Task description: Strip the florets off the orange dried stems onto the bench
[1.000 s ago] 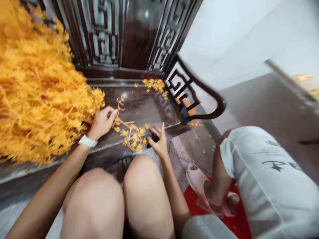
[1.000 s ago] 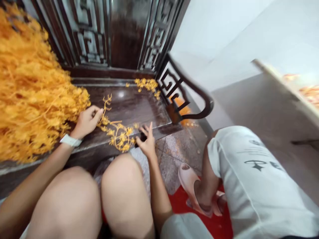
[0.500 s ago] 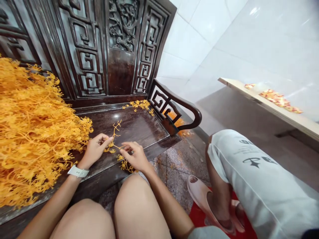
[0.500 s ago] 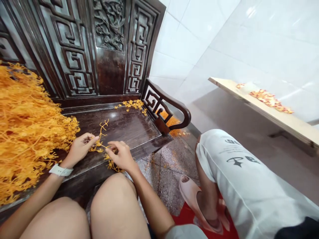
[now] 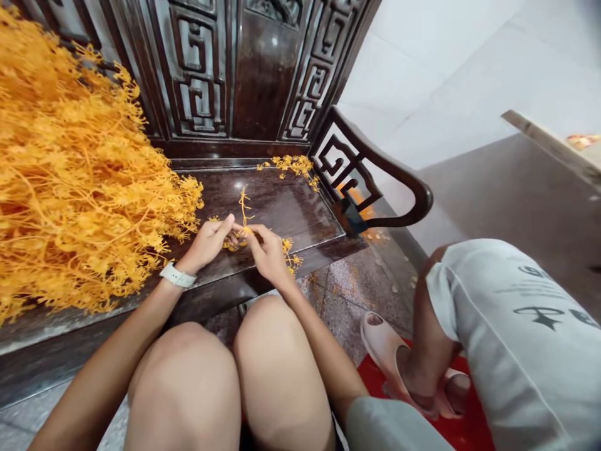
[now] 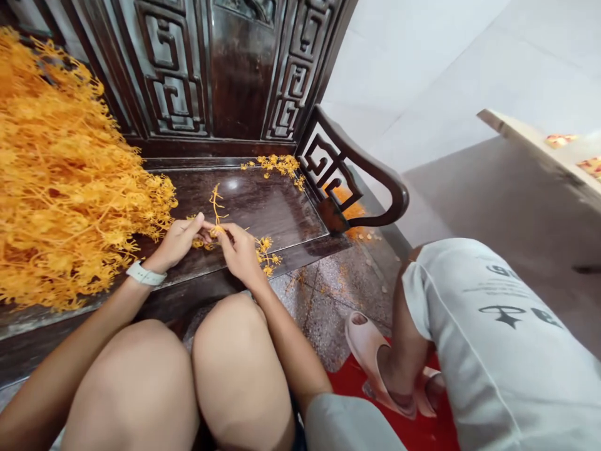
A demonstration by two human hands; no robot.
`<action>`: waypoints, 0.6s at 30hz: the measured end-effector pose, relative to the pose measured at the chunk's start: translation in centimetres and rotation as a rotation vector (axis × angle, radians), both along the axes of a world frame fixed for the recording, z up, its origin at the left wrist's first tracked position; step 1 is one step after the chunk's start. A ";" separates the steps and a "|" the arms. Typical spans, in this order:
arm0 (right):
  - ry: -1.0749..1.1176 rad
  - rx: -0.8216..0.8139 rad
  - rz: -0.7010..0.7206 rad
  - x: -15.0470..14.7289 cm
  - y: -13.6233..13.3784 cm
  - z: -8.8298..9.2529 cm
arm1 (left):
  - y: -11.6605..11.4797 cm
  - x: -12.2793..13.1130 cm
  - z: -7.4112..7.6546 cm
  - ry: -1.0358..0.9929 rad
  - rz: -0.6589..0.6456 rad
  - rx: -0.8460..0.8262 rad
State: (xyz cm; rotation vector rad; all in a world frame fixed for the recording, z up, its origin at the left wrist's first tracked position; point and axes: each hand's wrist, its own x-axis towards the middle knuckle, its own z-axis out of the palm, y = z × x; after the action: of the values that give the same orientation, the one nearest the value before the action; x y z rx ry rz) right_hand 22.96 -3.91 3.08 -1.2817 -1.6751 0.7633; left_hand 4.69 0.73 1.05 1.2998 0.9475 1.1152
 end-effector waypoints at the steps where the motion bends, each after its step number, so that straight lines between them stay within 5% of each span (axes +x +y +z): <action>1: 0.027 -0.010 -0.016 0.0 0.0 0.0 | 0.0 0.0 0.1 -0.035 0.008 -0.018; 9: 0.115 -0.141 0.152 0.0 -0.6 0.1 | -0.3 -0.1 0.7 -0.117 -0.147 -0.058; 14: 0.029 -0.186 0.329 -0.1 -1.7 2.4 | -0.3 0.3 0.0 -0.122 0.045 0.012; 18: 0.189 -0.382 0.635 -0.1 -3.1 4.6 | 0.2 0.2 -0.7 -0.094 0.171 -0.036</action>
State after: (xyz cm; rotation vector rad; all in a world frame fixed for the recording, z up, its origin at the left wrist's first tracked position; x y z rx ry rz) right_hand 22.90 -6.98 7.70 -0.8647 -1.8461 1.5914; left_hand 4.90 0.97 0.32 1.1438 1.0179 1.2739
